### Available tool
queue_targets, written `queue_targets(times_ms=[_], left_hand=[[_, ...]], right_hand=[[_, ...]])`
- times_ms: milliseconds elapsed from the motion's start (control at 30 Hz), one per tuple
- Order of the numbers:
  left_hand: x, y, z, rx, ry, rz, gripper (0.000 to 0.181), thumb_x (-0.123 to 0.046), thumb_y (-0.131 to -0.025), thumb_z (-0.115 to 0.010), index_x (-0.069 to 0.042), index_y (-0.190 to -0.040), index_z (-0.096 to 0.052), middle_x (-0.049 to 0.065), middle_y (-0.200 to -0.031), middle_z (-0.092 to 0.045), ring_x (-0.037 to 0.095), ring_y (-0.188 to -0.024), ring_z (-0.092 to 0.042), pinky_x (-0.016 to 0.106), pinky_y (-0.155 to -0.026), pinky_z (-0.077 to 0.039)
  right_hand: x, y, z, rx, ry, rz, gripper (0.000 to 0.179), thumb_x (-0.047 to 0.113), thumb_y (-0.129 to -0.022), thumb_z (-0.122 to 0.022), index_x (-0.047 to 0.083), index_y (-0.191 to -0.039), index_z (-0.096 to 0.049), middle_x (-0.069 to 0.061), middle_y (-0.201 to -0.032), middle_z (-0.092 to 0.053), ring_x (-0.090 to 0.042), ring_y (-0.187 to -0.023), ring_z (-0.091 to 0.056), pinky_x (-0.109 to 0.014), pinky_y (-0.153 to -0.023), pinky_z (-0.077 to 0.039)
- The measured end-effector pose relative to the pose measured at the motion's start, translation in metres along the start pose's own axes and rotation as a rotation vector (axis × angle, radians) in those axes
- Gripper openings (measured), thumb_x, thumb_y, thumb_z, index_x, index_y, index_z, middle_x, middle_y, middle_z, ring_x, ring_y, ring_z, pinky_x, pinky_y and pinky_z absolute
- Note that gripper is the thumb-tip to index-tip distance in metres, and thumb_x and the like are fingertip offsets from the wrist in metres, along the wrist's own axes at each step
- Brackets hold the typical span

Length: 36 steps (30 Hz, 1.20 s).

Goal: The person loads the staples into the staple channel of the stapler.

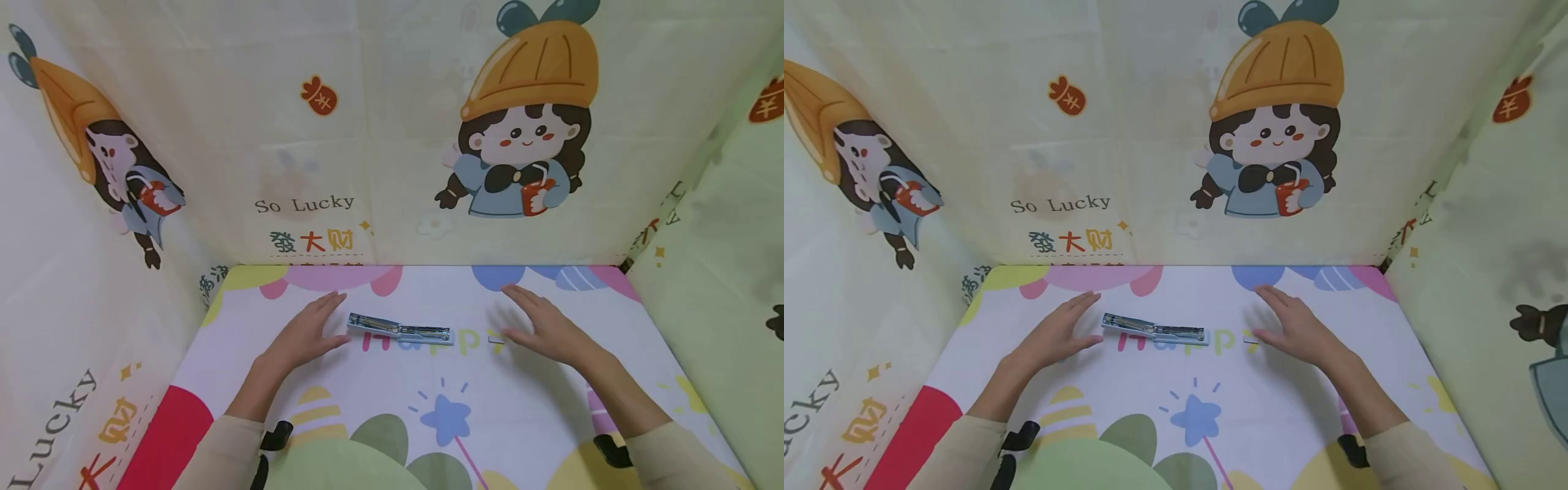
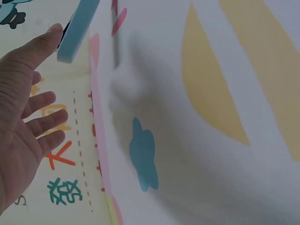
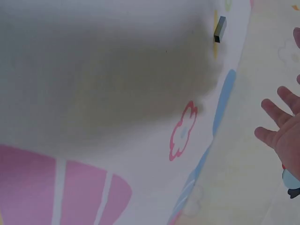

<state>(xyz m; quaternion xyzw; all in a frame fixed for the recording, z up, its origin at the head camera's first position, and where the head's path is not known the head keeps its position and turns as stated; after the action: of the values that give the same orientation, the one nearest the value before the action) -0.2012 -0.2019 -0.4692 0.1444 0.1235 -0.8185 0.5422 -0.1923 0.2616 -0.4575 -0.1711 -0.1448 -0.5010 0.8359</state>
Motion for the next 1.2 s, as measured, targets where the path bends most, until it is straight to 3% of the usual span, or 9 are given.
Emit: queue_targets(times_ms=[200, 367, 567, 667, 767, 1000, 1200], left_hand=[[-0.006, -0.003, -0.003, 0.004, 0.081, 0.009, 0.086, -0.032, -0.084, -0.086, -0.016, -0.157, -0.043, 0.011, -0.16, -0.046, 0.034, -0.147, -0.043, 0.056, -0.115, -0.042], [-0.006, -0.007, -0.008, -0.014, 0.152, 0.015, 0.081, -0.025, -0.084, -0.087, -0.015, -0.154, -0.047, 0.009, -0.156, -0.051, 0.032, -0.145, -0.047, 0.054, -0.115, -0.043], [-0.007, -0.012, -0.019, -0.014, 0.272, 0.032, 0.078, -0.015, -0.086, -0.085, -0.014, -0.154, -0.047, 0.009, -0.153, -0.054, 0.033, -0.135, -0.056, 0.052, -0.108, -0.05], [-0.007, -0.014, -0.022, -0.018, 0.322, 0.041, 0.075, -0.009, -0.087, -0.082, -0.013, -0.154, -0.047, 0.01, -0.15, -0.057, 0.033, -0.129, -0.06, 0.052, -0.106, -0.052], [-0.006, -0.016, -0.023, -0.029, 0.355, 0.04, 0.072, -0.004, -0.088, -0.08, -0.011, -0.152, -0.049, 0.011, -0.146, -0.06, 0.033, -0.125, -0.062, 0.051, -0.104, -0.053], [-0.01, -0.02, -0.026, -0.04, 0.447, 0.026, 0.064, 0.004, -0.089, -0.074, -0.004, -0.148, -0.052, 0.017, -0.137, -0.065, 0.034, -0.118, -0.065, 0.048, -0.099, -0.057], [-0.01, -0.019, -0.029, -0.065, 0.432, 0.073, 0.058, 0.006, -0.09, -0.074, -0.004, -0.144, -0.057, 0.016, -0.134, -0.067, 0.03, -0.111, -0.068, 0.043, -0.095, -0.059]], right_hand=[[-0.003, -0.003, -0.012, 0.038, -0.073, -0.025, 0.085, 0.029, -0.089, -0.081, 0.007, -0.159, -0.037, -0.018, -0.16, -0.042, -0.042, -0.147, -0.037, -0.065, -0.115, -0.035], [-0.004, -0.006, -0.021, 0.036, -0.116, -0.028, 0.085, 0.025, -0.085, -0.085, 0.006, -0.156, -0.042, -0.019, -0.155, -0.048, -0.042, -0.142, -0.044, -0.064, -0.112, -0.04], [-0.007, -0.005, -0.029, 0.029, -0.149, -0.087, 0.081, 0.027, -0.082, -0.089, 0.009, -0.151, -0.05, -0.013, -0.147, -0.056, -0.036, -0.126, -0.059, -0.062, -0.091, -0.052], [-0.007, -0.004, -0.034, 0.016, -0.157, -0.068, 0.079, 0.025, -0.081, -0.089, 0.008, -0.148, -0.053, -0.012, -0.143, -0.059, -0.034, -0.12, -0.062, -0.057, -0.087, -0.052], [-0.008, -0.005, -0.038, -0.009, -0.172, -0.021, 0.075, 0.02, -0.08, -0.09, 0.004, -0.145, -0.056, -0.013, -0.14, -0.061, -0.032, -0.117, -0.063, -0.051, -0.093, -0.053], [-0.011, -0.003, -0.046, -0.03, -0.141, 0.01, 0.057, 0.017, -0.083, -0.087, 0.002, -0.133, -0.065, -0.012, -0.123, -0.068, -0.031, -0.106, -0.066, -0.046, -0.087, -0.055], [-0.014, -0.002, -0.052, -0.025, -0.151, -0.003, 0.047, 0.014, -0.082, -0.087, 0.003, -0.125, -0.07, -0.007, -0.109, -0.069, -0.026, -0.096, -0.067, -0.037, -0.082, -0.056]])
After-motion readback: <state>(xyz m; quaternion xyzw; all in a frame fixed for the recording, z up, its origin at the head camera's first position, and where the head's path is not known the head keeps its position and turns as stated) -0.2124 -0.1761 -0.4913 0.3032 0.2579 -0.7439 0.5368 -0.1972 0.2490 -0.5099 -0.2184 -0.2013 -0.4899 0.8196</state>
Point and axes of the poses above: each hand's wrist, its own y-axis away from the middle knuckle, its own z-axis out of the back of the hand, x = y × z, the point moved 3 cm from there along -y, towards the middle knuckle
